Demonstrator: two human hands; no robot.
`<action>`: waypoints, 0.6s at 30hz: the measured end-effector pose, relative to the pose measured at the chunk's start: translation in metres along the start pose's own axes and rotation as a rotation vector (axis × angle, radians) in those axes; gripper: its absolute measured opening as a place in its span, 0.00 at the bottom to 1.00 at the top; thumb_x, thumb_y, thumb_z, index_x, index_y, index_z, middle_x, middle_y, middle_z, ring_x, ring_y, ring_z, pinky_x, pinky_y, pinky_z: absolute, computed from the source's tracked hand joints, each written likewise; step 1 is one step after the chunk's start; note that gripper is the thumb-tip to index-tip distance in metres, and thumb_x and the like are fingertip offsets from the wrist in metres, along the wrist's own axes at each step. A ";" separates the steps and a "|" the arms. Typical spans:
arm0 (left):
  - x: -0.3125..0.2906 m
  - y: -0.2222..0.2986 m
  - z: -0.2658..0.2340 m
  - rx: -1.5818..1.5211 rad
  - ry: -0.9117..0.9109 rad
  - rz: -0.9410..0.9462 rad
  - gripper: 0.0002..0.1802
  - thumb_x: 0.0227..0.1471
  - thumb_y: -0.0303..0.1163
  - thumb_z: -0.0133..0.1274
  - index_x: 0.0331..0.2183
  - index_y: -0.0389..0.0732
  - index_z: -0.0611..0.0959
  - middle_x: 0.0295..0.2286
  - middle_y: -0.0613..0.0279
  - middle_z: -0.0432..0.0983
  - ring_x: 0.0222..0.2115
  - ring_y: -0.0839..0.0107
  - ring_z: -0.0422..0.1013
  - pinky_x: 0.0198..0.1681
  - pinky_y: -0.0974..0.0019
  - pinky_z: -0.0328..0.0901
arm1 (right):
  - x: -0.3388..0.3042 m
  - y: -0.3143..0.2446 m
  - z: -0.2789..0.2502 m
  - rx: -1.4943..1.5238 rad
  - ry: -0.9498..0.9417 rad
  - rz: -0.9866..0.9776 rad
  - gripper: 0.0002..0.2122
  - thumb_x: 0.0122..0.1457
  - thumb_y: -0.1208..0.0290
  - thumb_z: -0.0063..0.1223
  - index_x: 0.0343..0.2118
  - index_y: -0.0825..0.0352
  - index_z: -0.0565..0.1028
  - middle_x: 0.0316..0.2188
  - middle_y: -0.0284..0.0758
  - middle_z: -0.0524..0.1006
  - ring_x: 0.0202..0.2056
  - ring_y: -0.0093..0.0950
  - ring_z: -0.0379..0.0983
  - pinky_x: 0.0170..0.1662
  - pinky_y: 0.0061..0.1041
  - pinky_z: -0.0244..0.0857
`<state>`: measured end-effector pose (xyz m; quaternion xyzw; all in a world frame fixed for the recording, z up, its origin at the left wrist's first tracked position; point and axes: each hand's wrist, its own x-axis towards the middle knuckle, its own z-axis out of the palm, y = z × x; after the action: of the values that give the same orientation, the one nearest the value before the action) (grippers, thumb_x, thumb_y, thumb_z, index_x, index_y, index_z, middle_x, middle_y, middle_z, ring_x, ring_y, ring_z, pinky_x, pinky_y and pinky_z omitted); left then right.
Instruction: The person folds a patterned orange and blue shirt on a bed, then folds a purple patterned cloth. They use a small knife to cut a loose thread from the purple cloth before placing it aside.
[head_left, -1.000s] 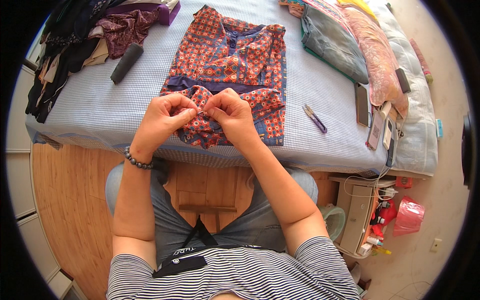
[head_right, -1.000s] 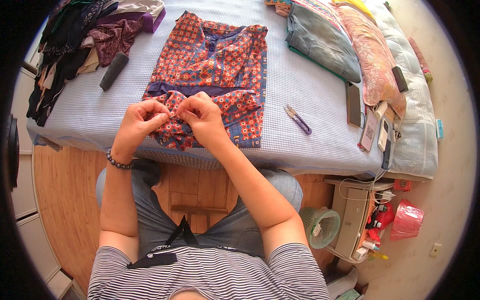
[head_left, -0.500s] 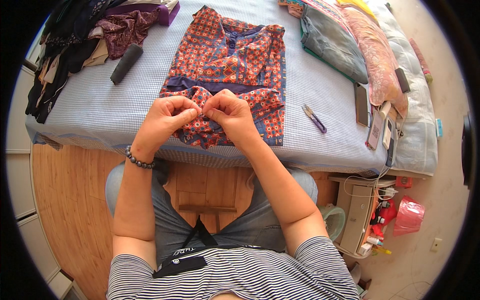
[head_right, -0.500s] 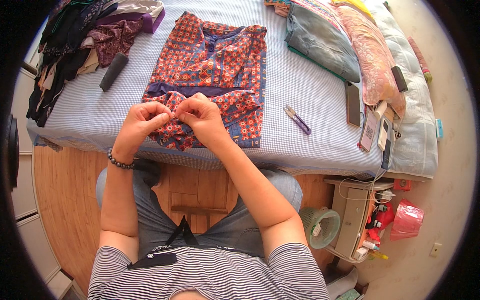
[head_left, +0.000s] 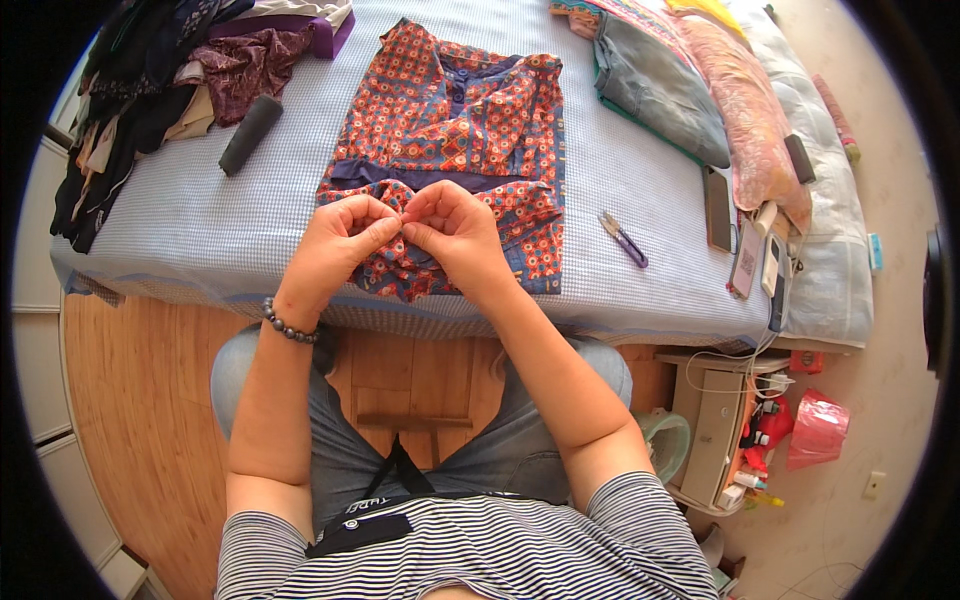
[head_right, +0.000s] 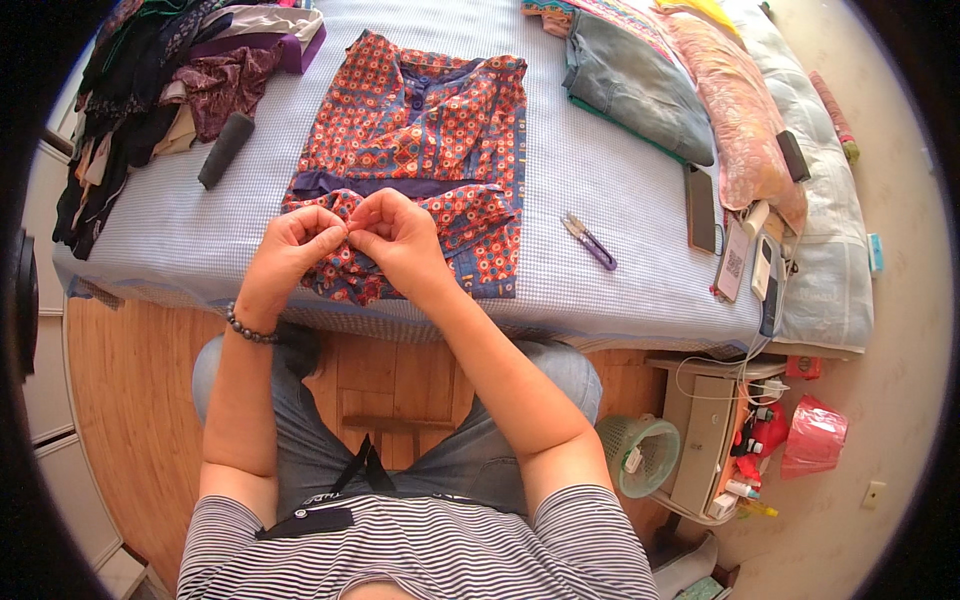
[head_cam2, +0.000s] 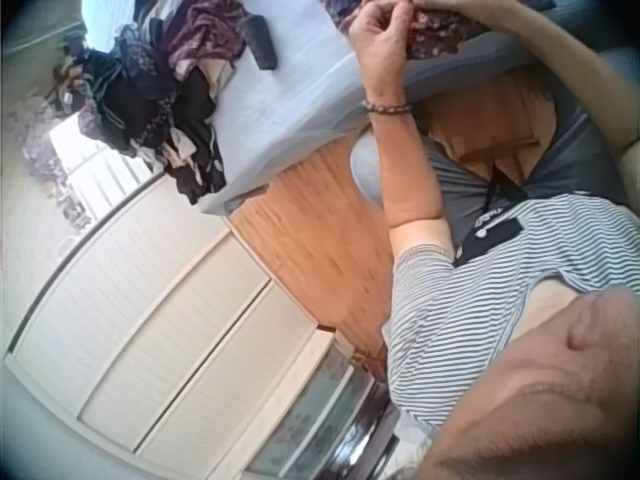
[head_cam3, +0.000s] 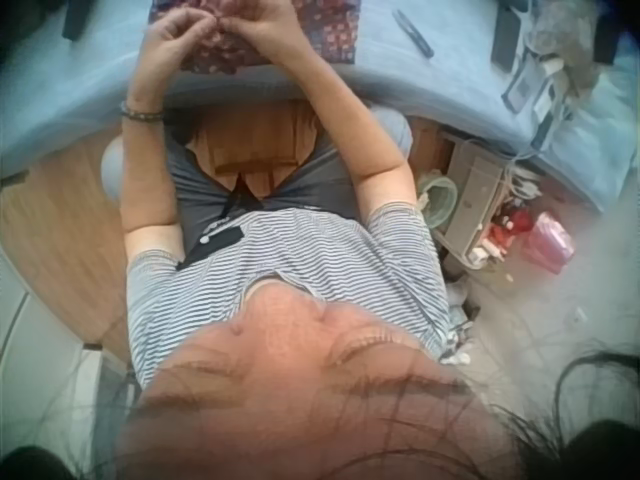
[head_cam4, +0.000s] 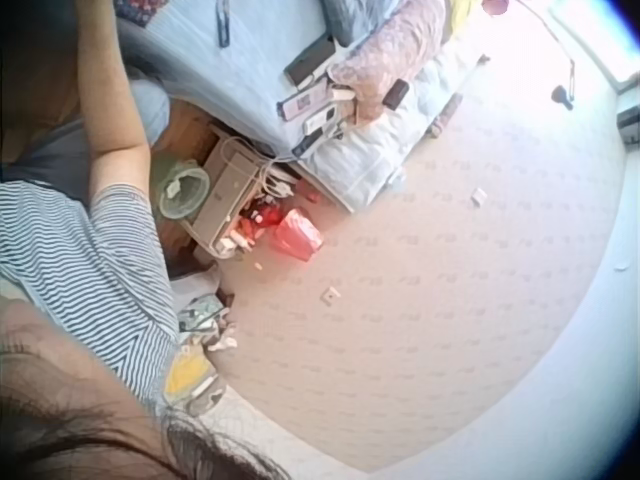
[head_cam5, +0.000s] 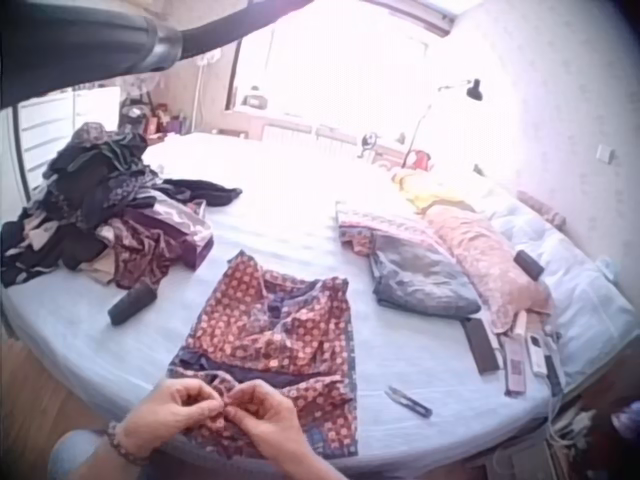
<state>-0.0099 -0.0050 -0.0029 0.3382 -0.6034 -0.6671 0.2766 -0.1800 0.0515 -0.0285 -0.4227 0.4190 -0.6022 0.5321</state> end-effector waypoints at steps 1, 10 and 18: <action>0.000 0.001 0.001 -0.020 0.002 -0.010 0.08 0.54 0.30 0.56 0.32 0.34 0.80 0.26 0.71 0.72 0.26 0.85 0.64 0.29 0.80 0.60 | -0.002 -0.002 0.001 0.001 -0.001 -0.005 0.10 0.51 0.86 0.56 0.35 0.69 0.72 0.30 0.31 0.75 0.34 0.16 0.73 0.37 0.15 0.69; -0.002 0.003 0.001 -0.085 0.020 -0.015 0.07 0.54 0.29 0.55 0.31 0.34 0.80 0.26 0.72 0.73 0.25 0.86 0.64 0.28 0.80 0.59 | -0.004 -0.019 0.009 -0.566 0.086 -0.427 0.03 0.53 0.82 0.57 0.30 0.70 0.75 0.28 0.29 0.76 0.30 0.14 0.71 0.31 0.15 0.67; -0.003 0.003 -0.002 -0.061 0.074 -0.014 0.07 0.53 0.31 0.57 0.31 0.37 0.80 0.25 0.75 0.72 0.24 0.88 0.62 0.26 0.82 0.56 | -0.001 -0.044 -0.003 0.366 0.218 -0.123 0.03 0.61 0.75 0.49 0.34 0.67 0.69 0.30 0.42 0.78 0.28 0.29 0.78 0.29 0.23 0.73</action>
<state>-0.0073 -0.0043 0.0003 0.3584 -0.5696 -0.6742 0.3043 -0.1957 0.0566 0.0123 -0.2760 0.3311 -0.7417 0.5139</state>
